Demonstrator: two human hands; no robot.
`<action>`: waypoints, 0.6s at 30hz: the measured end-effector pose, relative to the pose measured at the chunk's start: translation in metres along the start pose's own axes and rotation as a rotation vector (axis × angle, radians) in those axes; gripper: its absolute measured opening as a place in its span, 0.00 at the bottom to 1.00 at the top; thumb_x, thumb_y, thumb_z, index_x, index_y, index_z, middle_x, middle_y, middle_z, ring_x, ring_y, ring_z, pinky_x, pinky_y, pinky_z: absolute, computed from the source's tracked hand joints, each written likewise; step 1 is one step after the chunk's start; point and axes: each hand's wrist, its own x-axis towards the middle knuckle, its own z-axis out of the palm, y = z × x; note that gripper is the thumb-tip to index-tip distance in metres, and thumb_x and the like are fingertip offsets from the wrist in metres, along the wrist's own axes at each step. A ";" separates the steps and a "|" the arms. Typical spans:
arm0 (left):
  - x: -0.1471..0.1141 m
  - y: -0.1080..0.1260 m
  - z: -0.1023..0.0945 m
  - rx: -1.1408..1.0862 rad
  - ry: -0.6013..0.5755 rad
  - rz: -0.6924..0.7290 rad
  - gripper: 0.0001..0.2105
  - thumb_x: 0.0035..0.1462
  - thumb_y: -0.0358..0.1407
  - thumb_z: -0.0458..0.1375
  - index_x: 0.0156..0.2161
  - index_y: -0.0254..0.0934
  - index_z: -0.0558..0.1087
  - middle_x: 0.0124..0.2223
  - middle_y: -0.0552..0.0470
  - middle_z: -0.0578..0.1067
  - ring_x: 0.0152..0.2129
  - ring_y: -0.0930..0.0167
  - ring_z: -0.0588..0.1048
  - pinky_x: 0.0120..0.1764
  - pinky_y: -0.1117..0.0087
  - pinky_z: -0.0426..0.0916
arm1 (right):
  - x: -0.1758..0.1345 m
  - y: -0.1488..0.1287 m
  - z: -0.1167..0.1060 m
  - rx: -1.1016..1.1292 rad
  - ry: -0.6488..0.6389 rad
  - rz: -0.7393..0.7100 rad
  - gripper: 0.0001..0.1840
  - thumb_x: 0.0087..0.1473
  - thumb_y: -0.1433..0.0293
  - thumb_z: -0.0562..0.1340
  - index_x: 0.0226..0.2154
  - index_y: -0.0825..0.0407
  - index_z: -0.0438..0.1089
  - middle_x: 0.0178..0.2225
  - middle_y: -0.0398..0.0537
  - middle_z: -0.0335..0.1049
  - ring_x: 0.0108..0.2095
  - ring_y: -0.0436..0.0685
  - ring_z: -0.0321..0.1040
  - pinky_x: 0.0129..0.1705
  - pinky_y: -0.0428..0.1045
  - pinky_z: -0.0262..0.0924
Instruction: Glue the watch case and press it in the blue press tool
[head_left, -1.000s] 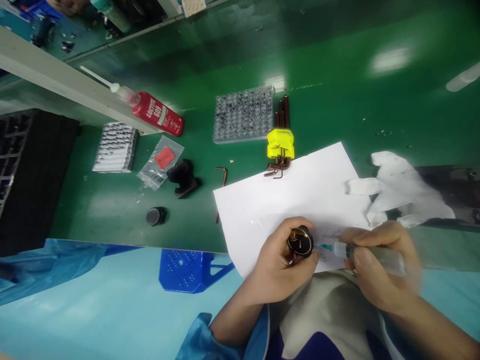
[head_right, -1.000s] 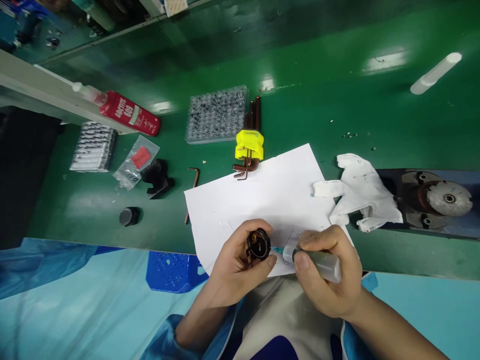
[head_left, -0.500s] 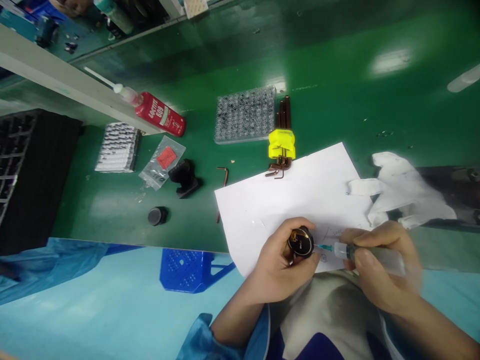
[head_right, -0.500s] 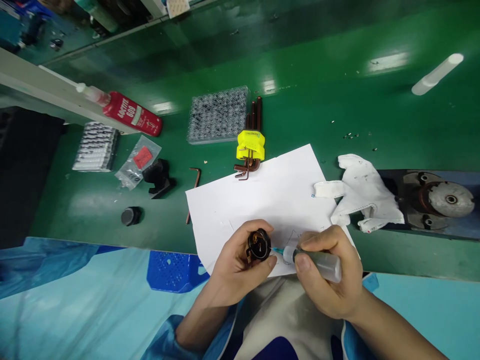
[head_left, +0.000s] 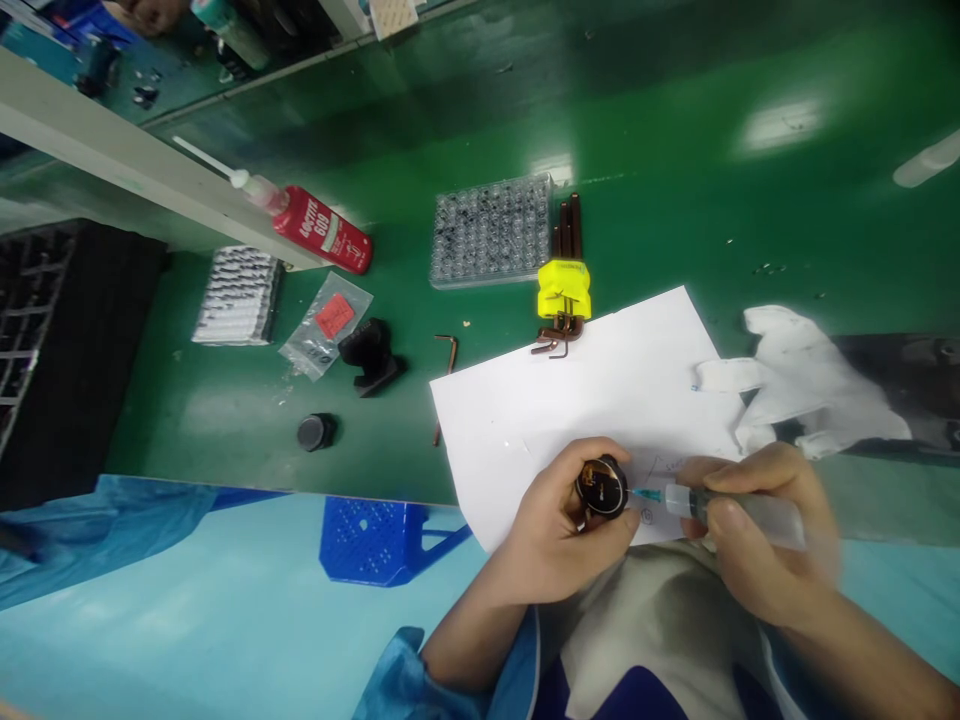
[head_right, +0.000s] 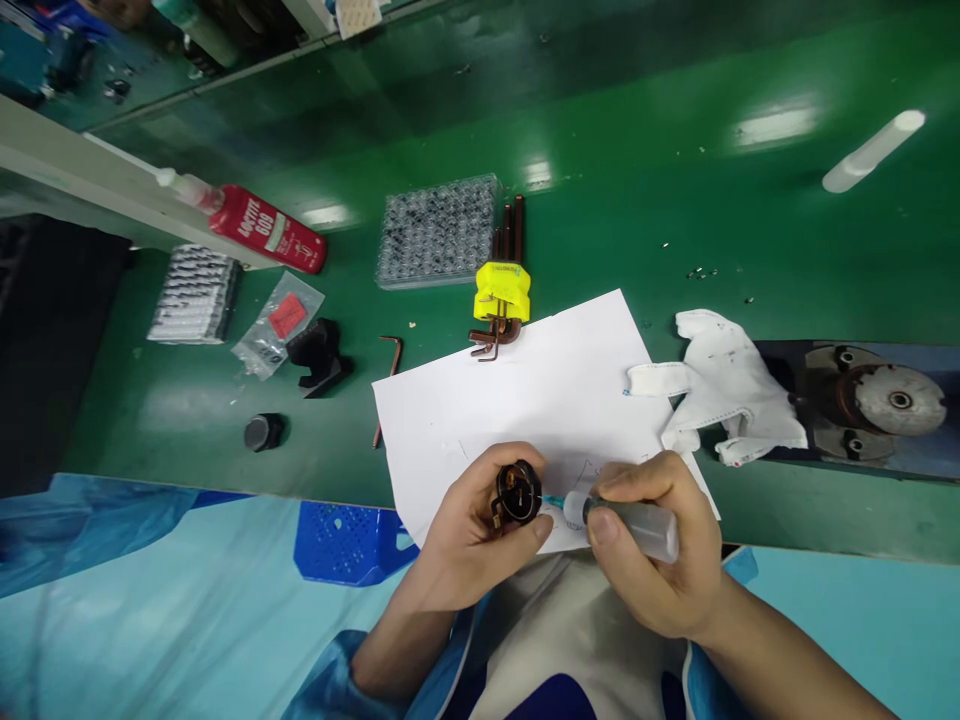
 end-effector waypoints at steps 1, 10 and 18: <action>0.000 0.000 0.000 -0.001 -0.002 0.004 0.16 0.60 0.28 0.63 0.51 0.40 0.69 0.33 0.59 0.65 0.22 0.80 0.60 0.24 0.79 0.54 | 0.000 0.000 0.000 0.001 0.018 -0.002 0.03 0.68 0.71 0.63 0.42 0.45 0.68 0.25 0.39 0.66 0.20 0.51 0.63 0.20 0.46 0.62; 0.000 -0.002 -0.001 0.003 0.016 -0.020 0.19 0.59 0.30 0.65 0.54 0.40 0.69 0.34 0.57 0.66 0.23 0.78 0.61 0.25 0.77 0.56 | -0.002 0.002 -0.001 -0.024 -0.005 0.018 0.03 0.67 0.68 0.64 0.41 0.43 0.68 0.25 0.40 0.70 0.19 0.54 0.65 0.17 0.48 0.61; 0.002 -0.010 -0.003 -0.043 0.011 0.000 0.23 0.57 0.35 0.69 0.55 0.39 0.67 0.34 0.57 0.65 0.24 0.77 0.62 0.25 0.76 0.56 | 0.003 -0.004 -0.023 -0.112 0.249 -0.054 0.05 0.63 0.68 0.68 0.43 0.46 0.75 0.37 0.47 0.73 0.32 0.56 0.73 0.26 0.48 0.67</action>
